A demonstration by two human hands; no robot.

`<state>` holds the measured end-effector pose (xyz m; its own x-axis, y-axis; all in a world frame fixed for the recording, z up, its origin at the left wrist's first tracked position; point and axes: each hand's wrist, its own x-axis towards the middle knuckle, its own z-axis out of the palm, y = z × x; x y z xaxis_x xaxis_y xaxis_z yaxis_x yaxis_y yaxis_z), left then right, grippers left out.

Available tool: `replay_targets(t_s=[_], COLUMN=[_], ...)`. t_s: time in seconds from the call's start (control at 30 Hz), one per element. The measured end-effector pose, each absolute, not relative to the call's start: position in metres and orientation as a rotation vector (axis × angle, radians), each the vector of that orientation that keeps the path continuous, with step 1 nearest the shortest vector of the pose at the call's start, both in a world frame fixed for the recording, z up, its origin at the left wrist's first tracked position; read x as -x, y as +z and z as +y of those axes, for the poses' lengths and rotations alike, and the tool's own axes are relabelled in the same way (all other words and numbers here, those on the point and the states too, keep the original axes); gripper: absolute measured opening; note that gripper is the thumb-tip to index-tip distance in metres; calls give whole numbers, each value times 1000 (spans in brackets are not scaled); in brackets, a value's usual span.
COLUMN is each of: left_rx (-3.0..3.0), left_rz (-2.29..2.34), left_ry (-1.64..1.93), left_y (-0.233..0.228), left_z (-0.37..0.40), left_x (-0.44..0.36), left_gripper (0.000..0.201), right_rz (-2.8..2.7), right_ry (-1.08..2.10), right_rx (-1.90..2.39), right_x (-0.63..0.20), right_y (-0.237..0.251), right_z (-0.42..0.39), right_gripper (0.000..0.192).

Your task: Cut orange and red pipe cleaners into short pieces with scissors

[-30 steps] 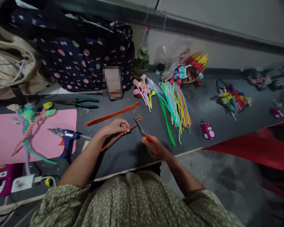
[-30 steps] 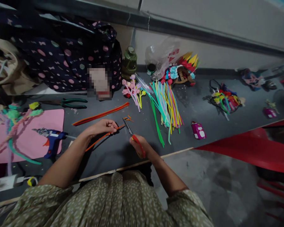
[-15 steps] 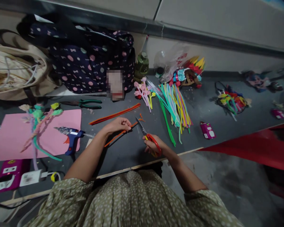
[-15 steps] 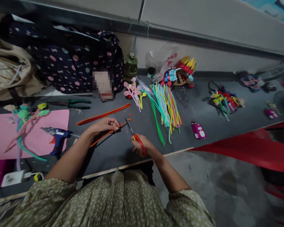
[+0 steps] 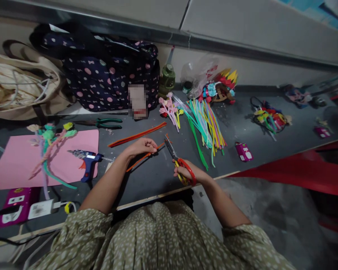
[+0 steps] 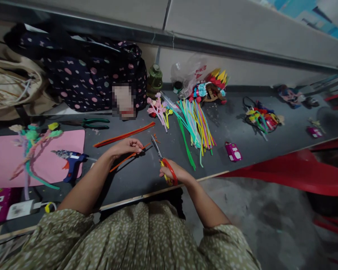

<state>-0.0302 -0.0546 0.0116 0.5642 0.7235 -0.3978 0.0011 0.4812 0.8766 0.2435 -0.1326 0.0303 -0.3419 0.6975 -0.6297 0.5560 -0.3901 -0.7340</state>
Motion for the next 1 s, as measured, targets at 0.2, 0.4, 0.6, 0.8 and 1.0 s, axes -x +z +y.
replay_targets(t_s=[0.2,0.4,0.6,0.8,1.0], left_rx=[-987,-1032,-1036,-1048,-1058], left_rz=[857,856,867,867,872], left_ry=[516,510,499,495,479], left_y=[12,12,10,9,8], left_z=[-55,-56,-55,-55,-54], left_x=[30,29,28,26,24], left_gripper=[32,31,28,29,30], right_rz=[-1759,-1799,-1823,-1915,-1941], right_ry=[1827,1808,1811,1772,1775], right_rx=[1802,1824,1822,1706,1702], right_x=[-237,-234,-233,-238,-239], right_y=[43,51,51,38,34], right_z=[-135,-135,-136,-136,-133], right_gripper=[23,14,10,16,12])
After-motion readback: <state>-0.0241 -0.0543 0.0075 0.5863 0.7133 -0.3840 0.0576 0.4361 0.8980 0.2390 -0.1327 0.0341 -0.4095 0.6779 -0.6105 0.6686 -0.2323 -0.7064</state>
